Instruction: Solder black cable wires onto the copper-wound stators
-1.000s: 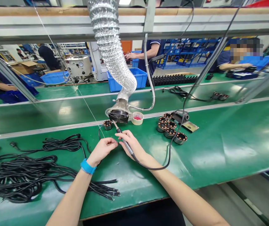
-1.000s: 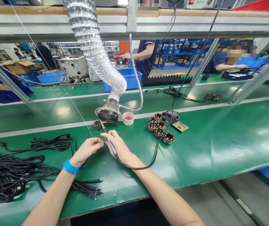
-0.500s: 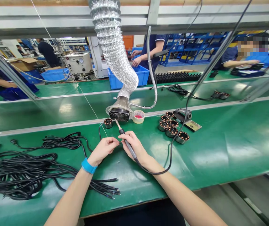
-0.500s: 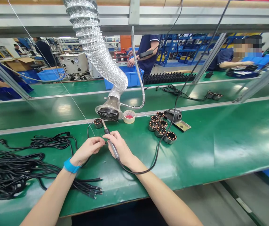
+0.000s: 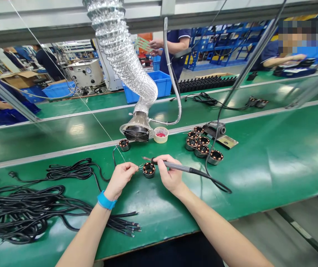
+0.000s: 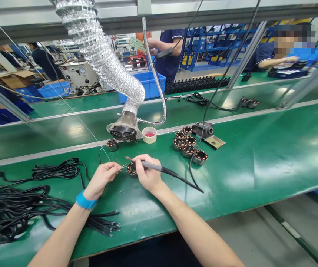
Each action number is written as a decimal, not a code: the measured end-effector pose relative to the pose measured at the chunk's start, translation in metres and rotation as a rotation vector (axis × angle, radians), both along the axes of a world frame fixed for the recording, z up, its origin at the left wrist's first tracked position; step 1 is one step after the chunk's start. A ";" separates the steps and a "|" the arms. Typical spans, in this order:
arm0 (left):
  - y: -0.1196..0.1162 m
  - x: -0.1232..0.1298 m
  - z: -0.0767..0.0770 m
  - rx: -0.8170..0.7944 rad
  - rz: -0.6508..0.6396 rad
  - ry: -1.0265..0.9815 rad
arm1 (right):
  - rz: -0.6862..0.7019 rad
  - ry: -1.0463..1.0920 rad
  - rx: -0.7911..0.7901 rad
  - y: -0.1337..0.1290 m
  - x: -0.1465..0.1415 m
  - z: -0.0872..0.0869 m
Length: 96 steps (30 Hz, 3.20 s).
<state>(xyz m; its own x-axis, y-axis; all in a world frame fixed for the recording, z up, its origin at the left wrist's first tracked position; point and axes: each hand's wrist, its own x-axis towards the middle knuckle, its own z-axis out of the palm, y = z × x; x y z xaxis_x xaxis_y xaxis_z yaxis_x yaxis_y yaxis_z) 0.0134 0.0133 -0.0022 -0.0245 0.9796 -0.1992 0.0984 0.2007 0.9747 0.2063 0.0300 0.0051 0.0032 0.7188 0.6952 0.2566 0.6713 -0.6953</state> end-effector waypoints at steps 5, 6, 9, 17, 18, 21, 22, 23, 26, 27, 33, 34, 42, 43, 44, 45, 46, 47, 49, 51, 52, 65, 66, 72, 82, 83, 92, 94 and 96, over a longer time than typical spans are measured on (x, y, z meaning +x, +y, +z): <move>0.001 0.003 -0.001 0.003 -0.008 0.005 | 0.058 0.021 0.038 -0.006 0.003 0.002; 0.001 0.003 -0.001 0.001 -0.009 0.003 | 0.074 0.021 0.041 -0.006 0.003 0.003; 0.001 0.003 0.000 -0.006 -0.016 -0.008 | 0.113 0.019 0.042 -0.006 0.001 0.003; 0.002 0.002 -0.001 -0.014 -0.046 -0.048 | 0.143 0.020 -0.019 -0.005 0.000 -0.001; 0.001 0.002 -0.001 -0.015 -0.048 -0.052 | 0.150 0.029 -0.035 -0.005 0.000 -0.001; 0.001 0.002 -0.001 -0.018 -0.049 -0.060 | 0.180 0.101 -0.121 -0.003 -0.001 -0.005; 0.001 0.002 -0.001 -0.019 -0.049 -0.062 | 0.183 0.138 -0.155 -0.002 -0.002 -0.006; 0.001 0.002 -0.001 -0.018 -0.050 -0.064 | 0.181 0.174 -0.186 -0.001 -0.002 -0.008; 0.002 0.001 -0.002 -0.015 -0.057 -0.067 | 0.147 0.258 -0.232 0.001 -0.003 -0.013; 0.002 0.001 -0.002 -0.014 -0.060 -0.068 | 0.137 0.275 -0.235 0.001 -0.003 -0.014; 0.003 -0.001 -0.004 -0.024 -0.065 -0.070 | 0.154 0.299 -0.233 0.002 -0.003 -0.015; 0.003 -0.001 -0.003 -0.024 -0.065 -0.073 | 0.162 0.294 -0.235 0.001 -0.003 -0.015; 0.002 -0.001 -0.002 -0.035 -0.060 -0.095 | 0.175 0.265 -0.247 0.002 -0.004 -0.014; 0.002 -0.001 -0.002 -0.036 -0.060 -0.097 | 0.177 0.262 -0.249 0.002 -0.004 -0.014; 0.002 -0.001 -0.002 -0.036 -0.061 -0.099 | 0.178 0.258 -0.254 0.002 -0.004 -0.014; 0.003 -0.001 -0.002 -0.036 -0.061 -0.099 | 0.177 0.255 -0.259 0.002 -0.004 -0.015; 0.003 -0.001 -0.002 -0.036 -0.061 -0.099 | 0.174 0.254 -0.262 0.002 -0.004 -0.015; 0.003 -0.001 -0.002 -0.035 -0.063 -0.098 | 0.168 0.259 -0.261 0.002 -0.004 -0.015; 0.003 -0.001 -0.002 -0.036 -0.069 -0.096 | 0.152 0.280 -0.253 0.002 -0.004 -0.016; 0.003 -0.001 -0.002 -0.038 -0.075 -0.094 | 0.135 0.308 -0.240 0.002 -0.004 -0.015; 0.003 -0.001 -0.002 -0.040 -0.077 -0.093 | 0.127 0.316 -0.237 0.002 -0.003 -0.015; 0.003 -0.002 -0.001 -0.036 -0.075 -0.097 | 0.113 0.358 -0.247 0.002 -0.004 -0.012; 0.003 -0.002 -0.001 -0.035 -0.075 -0.098 | 0.114 0.358 -0.251 0.002 -0.004 -0.012; 0.003 -0.001 -0.001 -0.040 -0.072 -0.098 | 0.127 0.361 -0.227 0.000 -0.004 -0.011; 0.003 0.001 0.001 -0.013 -0.067 -0.066 | 0.102 0.038 -0.124 -0.001 -0.006 -0.005; 0.003 0.001 0.001 -0.004 -0.068 -0.055 | 0.116 -0.010 -0.094 0.000 -0.008 -0.005; -0.005 0.004 0.003 0.109 -0.083 0.072 | 0.301 -0.273 -0.029 0.006 -0.020 -0.025; -0.006 0.003 0.003 0.099 -0.104 0.088 | 0.318 -0.309 -0.049 0.004 -0.019 -0.024; -0.006 0.001 0.004 0.083 -0.145 0.113 | 0.324 -0.348 -0.064 0.002 -0.016 -0.020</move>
<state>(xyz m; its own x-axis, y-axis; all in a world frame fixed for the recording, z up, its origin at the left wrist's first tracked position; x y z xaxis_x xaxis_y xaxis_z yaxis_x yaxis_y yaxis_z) 0.0142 0.0071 0.0020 0.1006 0.9874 -0.1218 0.2297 0.0961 0.9685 0.1908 0.0319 -0.0147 -0.4533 0.6856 0.5697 0.2661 0.7141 -0.6476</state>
